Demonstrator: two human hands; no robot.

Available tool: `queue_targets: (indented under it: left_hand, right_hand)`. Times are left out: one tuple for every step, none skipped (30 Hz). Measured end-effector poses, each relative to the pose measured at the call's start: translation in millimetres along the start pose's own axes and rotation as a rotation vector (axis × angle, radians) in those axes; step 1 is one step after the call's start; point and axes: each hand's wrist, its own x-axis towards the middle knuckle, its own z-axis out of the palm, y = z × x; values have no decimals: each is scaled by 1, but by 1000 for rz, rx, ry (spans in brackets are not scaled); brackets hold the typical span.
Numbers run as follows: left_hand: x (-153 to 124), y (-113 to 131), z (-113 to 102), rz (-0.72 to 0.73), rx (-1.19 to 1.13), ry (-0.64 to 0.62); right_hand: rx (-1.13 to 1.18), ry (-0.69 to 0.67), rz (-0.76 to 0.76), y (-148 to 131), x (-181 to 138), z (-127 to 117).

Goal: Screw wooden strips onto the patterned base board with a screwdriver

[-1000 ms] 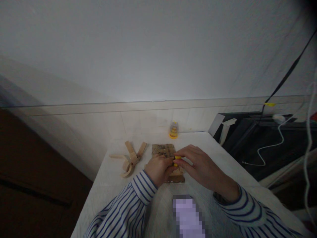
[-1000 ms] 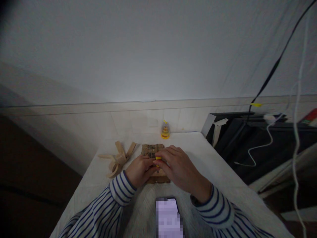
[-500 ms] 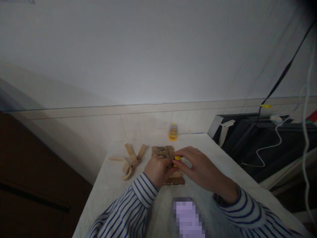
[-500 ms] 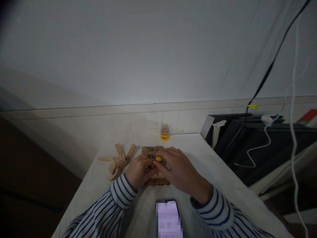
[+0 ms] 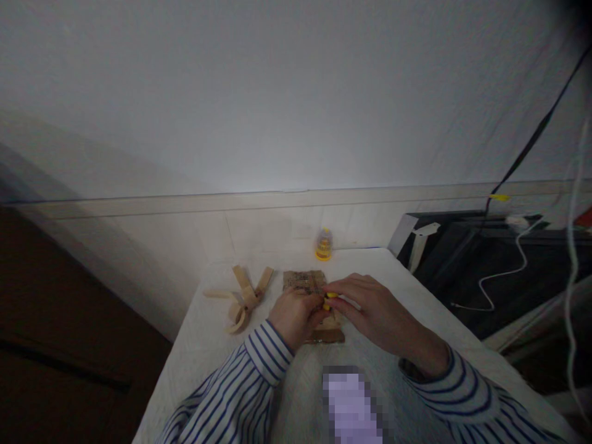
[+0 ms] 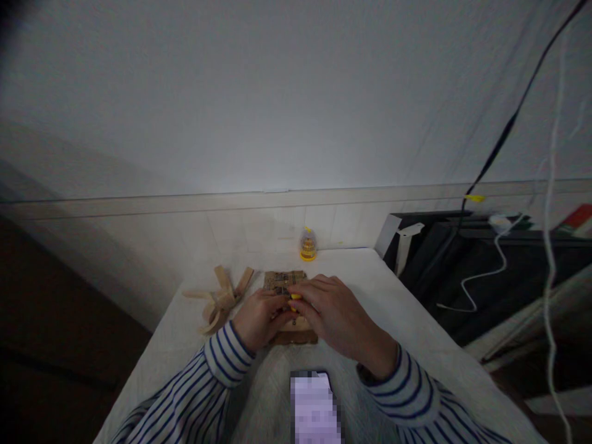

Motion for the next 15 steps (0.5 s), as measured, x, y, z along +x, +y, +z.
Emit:
queue_targets:
  left_hand:
    - [0, 0, 0, 5, 5, -4]
    - [0, -1, 0, 7, 6, -6]
    - [-1, -1, 0, 9, 3, -8]
    - [-1, -1, 0, 14, -3, -12]
    - [-1, -2, 0, 21, -11, -19]
    - [-1, -2, -1, 27, -18, -25]
    - [-1, -2, -1, 33, -23, -30]
    - [-1, -3, -2, 38, -25, -36]
    - [-2, -3, -2, 41, -24, -41]
    - [-2, -3, -2, 44, -23, -45]
    - [-2, -3, -3, 47, -22, -49]
    - [-2, -2, -3, 49, -23, -52]
    - [-2, -2, -4, 49, -25, -54]
    - [-2, -1, -4, 42, -26, -51]
    - [-2, 0, -5, 27, -27, -45]
  right_hand:
    - [-6, 4, 0, 0, 0, 0]
    - [-12, 10, 1, -1, 0, 1]
    - [-16, 13, 1, -1, 0, 1]
    - [-20, 14, -1, -2, 0, 1]
    - [-22, 17, -2, -2, 0, 2]
    - [-23, 19, -4, -3, 0, 2]
    - [-24, 20, -6, -3, 0, 3]
    - [-26, 21, -5, -3, 0, 3]
    - [-26, 22, -4, -3, 0, 4]
    - [-26, 25, -2, -4, 0, 5]
    - [-25, 27, 0, -4, 0, 5]
    - [-22, 30, 1, -4, 0, 5]
    - [-20, 32, 2, -4, 0, 6]
    - [-19, 32, 2, -4, 0, 6]
    - [-21, 28, 2, -5, 0, 6]
